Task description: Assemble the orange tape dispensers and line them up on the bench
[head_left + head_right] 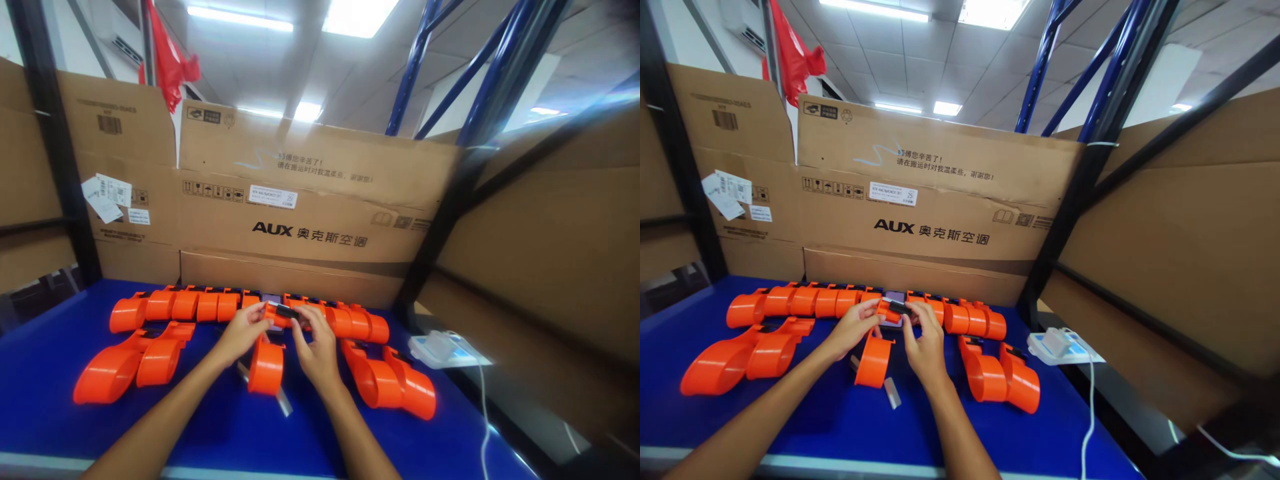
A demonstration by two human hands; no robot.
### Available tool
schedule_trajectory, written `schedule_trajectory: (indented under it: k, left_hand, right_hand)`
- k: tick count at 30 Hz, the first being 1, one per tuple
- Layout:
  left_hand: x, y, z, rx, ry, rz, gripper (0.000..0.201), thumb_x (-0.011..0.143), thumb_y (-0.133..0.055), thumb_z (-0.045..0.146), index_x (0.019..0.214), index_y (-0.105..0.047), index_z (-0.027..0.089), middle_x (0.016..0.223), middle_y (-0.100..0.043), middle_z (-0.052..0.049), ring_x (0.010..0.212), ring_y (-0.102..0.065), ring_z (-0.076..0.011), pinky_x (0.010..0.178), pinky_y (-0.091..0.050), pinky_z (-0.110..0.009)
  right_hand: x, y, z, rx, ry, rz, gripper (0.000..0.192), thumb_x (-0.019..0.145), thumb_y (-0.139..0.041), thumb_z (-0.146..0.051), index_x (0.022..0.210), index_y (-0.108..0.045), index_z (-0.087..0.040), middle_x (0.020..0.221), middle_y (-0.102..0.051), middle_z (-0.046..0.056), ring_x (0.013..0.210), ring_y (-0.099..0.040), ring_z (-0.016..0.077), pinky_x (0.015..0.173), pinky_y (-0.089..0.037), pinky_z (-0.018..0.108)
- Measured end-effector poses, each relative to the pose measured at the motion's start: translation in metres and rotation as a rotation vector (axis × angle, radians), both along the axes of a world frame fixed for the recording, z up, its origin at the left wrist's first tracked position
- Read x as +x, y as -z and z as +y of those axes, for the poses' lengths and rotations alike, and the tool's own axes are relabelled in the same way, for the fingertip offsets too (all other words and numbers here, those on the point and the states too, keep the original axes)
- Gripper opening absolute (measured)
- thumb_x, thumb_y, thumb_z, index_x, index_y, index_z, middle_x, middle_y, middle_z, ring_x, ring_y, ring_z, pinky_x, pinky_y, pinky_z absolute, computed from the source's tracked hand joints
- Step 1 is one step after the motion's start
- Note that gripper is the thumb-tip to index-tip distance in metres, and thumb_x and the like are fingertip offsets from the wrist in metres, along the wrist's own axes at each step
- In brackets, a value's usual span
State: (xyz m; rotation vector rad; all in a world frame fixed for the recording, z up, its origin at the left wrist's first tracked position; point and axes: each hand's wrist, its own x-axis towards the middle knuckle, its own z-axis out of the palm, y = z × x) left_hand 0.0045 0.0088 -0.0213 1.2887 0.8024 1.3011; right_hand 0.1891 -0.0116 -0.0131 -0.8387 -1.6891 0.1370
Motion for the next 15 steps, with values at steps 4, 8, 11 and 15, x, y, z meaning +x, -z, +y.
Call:
schedule_trajectory:
  k: [4,8,11,15]
  left_hand:
    - [0.0023,0.0017,-0.0016,0.043,0.060,0.041,0.043,0.077,-0.072,0.026,0.116,-0.061,0.013,0.086,-0.072,-0.006,0.056,-0.063,-0.0122,0.057,-0.049,-0.024]
    - [0.0044,0.0047,-0.0028,0.023,0.052,0.032,0.045,0.076,-0.073,0.026,0.117,-0.059,0.015,0.083,-0.071,-0.005,0.053,-0.062,-0.0124,0.056,-0.049,-0.025]
    - [0.0063,0.0048,-0.0043,0.025,0.057,0.001,0.049,0.073,-0.076,0.026,0.118,-0.059,0.015,0.088,-0.072,-0.007,0.055,-0.062,-0.0125,0.056,-0.048,-0.025]
    - [0.0061,0.0027,-0.0059,0.026,0.069,0.029,0.044,0.068,-0.081,0.026,0.107,-0.065,0.014,0.086,-0.072,-0.006,0.051,-0.056,-0.0098,0.048,-0.043,-0.021]
  right_hand:
    - [-0.0018,0.0003,-0.0016,0.010,-0.043,-0.024,0.021,0.093,-0.056,-0.023,0.112,-0.065,-0.023,0.108,-0.065,0.009,0.089,-0.063,0.0201,0.079,-0.054,0.036]
    - [-0.0037,0.0018,-0.0023,-0.034,-0.071,-0.039,0.022,0.093,-0.056,-0.025,0.112,-0.066,-0.024,0.111,-0.065,0.010,0.093,-0.064,0.0220,0.081,-0.055,0.037]
    - [-0.0066,0.0021,-0.0035,-0.070,-0.074,-0.012,0.021,0.092,-0.057,-0.027,0.110,-0.068,-0.024,0.111,-0.064,0.010,0.089,-0.064,0.0216,0.080,-0.055,0.037]
    - [-0.0027,0.0011,-0.0009,-0.167,-0.186,0.031,0.029,0.088,-0.061,-0.029,0.116,-0.065,-0.024,0.110,-0.064,0.009,0.085,-0.064,0.0201,0.079,-0.055,0.037]
